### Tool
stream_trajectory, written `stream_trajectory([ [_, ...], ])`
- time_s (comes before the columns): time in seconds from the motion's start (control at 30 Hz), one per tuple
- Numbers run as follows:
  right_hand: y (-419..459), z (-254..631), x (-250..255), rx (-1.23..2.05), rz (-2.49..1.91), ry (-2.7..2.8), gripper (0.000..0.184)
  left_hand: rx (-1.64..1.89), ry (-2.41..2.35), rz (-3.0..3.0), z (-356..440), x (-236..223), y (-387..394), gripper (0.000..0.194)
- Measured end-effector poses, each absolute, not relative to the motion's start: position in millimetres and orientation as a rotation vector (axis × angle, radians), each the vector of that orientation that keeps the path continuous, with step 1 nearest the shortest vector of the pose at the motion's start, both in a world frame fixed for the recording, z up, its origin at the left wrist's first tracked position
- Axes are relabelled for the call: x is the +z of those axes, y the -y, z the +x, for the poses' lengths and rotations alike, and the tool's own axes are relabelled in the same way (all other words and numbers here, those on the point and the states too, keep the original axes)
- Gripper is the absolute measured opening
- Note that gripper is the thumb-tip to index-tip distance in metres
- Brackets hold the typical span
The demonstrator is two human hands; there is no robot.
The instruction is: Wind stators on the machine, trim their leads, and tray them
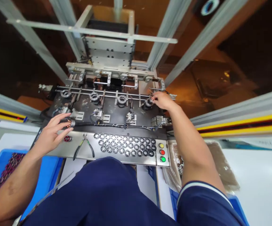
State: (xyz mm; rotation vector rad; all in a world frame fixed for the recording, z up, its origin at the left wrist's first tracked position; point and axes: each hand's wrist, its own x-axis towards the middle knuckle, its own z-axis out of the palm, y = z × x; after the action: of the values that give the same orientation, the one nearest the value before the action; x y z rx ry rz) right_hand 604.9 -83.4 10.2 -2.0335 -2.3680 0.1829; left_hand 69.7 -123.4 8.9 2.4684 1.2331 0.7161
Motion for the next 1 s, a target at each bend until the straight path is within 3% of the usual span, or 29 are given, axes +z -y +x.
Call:
stream_trajectory([
  [0.13, 126, 528, 21, 0.137, -1.727, 2.253, 0.024, 0.515, -1.700, 2.246, 6, -34, 178, 0.023],
  [0.2, 149, 460, 11, 0.283, -1.433, 2.258, 0.020, 0.390, -1.830, 2.168, -19, -57, 201, 0.023],
  [0.3, 176, 335, -26, 0.597, -1.080, 2.524, 0.024, 0.269, -1.873, 2.124, -42, -87, 218, 0.019],
  [0.43, 181, 198, -81, 0.627, -0.886, 2.681, 0.021, 0.240, -1.865, 2.105, -50, -114, 208, 0.021],
  [0.53, 173, 152, -104, 0.574, -0.884, 2.695, 0.024, 0.341, -1.894, 2.083, -47, -124, 198, 0.021],
  [0.67, 170, 176, -105, 0.496, -0.979, 2.611, 0.030, 0.612, -1.998, 2.026, -41, -123, 212, 0.013],
  [0.87, 213, 320, -89, 0.393, -1.274, 2.400, 0.031, 0.987, -2.036, 1.919, -15, -111, 267, 0.024],
  [1.0, 256, 358, -96, 0.396, -1.316, 2.459, 0.023, 1.062, -1.891, 1.946, 16, -103, 271, 0.022],
])
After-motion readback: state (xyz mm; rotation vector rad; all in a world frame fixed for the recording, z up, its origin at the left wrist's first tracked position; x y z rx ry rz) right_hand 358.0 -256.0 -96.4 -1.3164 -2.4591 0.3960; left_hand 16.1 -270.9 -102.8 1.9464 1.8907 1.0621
